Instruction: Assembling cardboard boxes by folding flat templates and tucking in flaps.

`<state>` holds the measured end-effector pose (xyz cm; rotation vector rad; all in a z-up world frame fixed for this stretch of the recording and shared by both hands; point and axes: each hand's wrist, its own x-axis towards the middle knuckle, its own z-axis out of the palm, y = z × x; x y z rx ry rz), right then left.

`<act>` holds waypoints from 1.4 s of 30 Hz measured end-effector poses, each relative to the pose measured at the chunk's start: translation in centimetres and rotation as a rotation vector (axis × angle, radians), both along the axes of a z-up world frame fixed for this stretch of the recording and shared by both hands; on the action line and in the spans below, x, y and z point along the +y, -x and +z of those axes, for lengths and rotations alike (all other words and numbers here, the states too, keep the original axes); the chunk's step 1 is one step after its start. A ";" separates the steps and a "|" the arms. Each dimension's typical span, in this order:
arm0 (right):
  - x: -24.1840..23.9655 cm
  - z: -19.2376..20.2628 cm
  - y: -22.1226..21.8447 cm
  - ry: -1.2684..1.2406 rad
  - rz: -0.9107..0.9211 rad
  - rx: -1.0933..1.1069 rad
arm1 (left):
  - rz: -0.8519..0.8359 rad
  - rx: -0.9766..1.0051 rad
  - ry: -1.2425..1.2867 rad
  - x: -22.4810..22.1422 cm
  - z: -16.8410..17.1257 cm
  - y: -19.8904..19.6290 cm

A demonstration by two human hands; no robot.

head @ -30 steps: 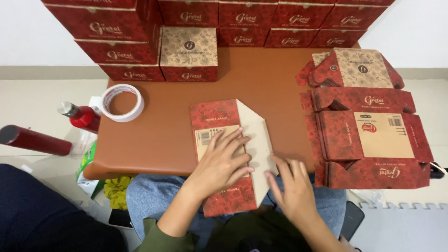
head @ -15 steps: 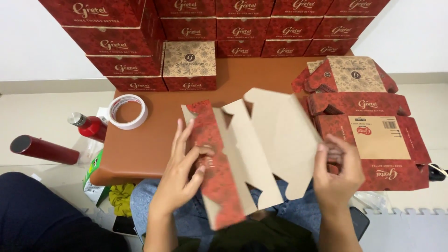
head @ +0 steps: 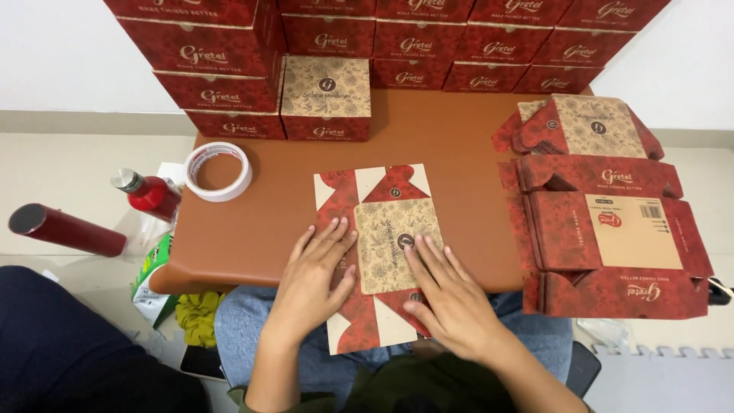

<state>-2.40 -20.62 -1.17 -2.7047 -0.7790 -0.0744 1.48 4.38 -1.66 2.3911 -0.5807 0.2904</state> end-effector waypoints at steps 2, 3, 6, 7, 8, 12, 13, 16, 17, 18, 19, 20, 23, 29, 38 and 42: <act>-0.3 -1.2 -2.5 0.072 -0.029 0.016 | 0.002 -0.001 0.013 0.0 -0.2 -0.1; -0.5 -1.8 -3.7 0.140 -0.055 0.030 | 0.007 -0.004 0.022 0.0 -0.2 -0.1; -0.4 -2.0 -8.1 0.100 -0.110 0.015 | 0.021 0.001 0.000 -0.1 -0.2 -0.1; -0.4 -2.6 -9.2 0.095 -0.120 0.020 | 0.010 0.004 -0.006 -0.1 -0.1 0.0; -0.5 -3.2 -10.4 0.133 -0.149 0.035 | 0.010 -0.003 0.000 -0.2 -0.1 0.0; 0.4 -3.9 -11.0 0.109 -0.192 -0.018 | 0.019 -0.022 0.005 -0.3 0.3 0.2; 0.5 -3.2 -9.5 0.112 -0.189 -0.019 | 0.022 -0.022 0.007 -0.1 0.0 0.0; 0.9 -1.8 -4.9 0.158 -0.168 0.015 | -0.023 0.026 -0.032 0.6 -0.7 -0.1; 0.9 -1.8 -3.1 0.168 -0.148 -0.014 | -0.024 0.028 -0.026 0.6 -0.8 -0.1; 0.8 -1.7 -1.3 0.180 -0.134 -0.044 | -0.031 0.028 -0.019 0.6 -0.9 -0.2; 1.3 -1.9 -0.1 0.184 -0.129 -0.041 | -0.027 0.031 -0.015 0.4 -0.7 0.0; 1.7 -2.1 1.1 0.122 -0.149 -0.085 | 0.006 -0.011 0.000 0.1 -0.5 0.0; 2.0 -2.4 2.3 0.080 -0.201 -0.156 | 0.040 -0.051 0.017 -0.3 -0.1 0.1; 1.4 0.9 1.9 -0.064 -0.259 -0.267 | 0.051 -0.050 0.039 0.0 0.3 0.3; -2.6 4.2 -5.8 -0.179 -0.607 -0.556 | 0.024 -0.188 -0.074 -3.2 0.5 4.1; -2.9 4.4 -11.5 -0.032 -0.652 -0.622 | -0.136 -0.209 -0.116 -6.6 0.6 5.9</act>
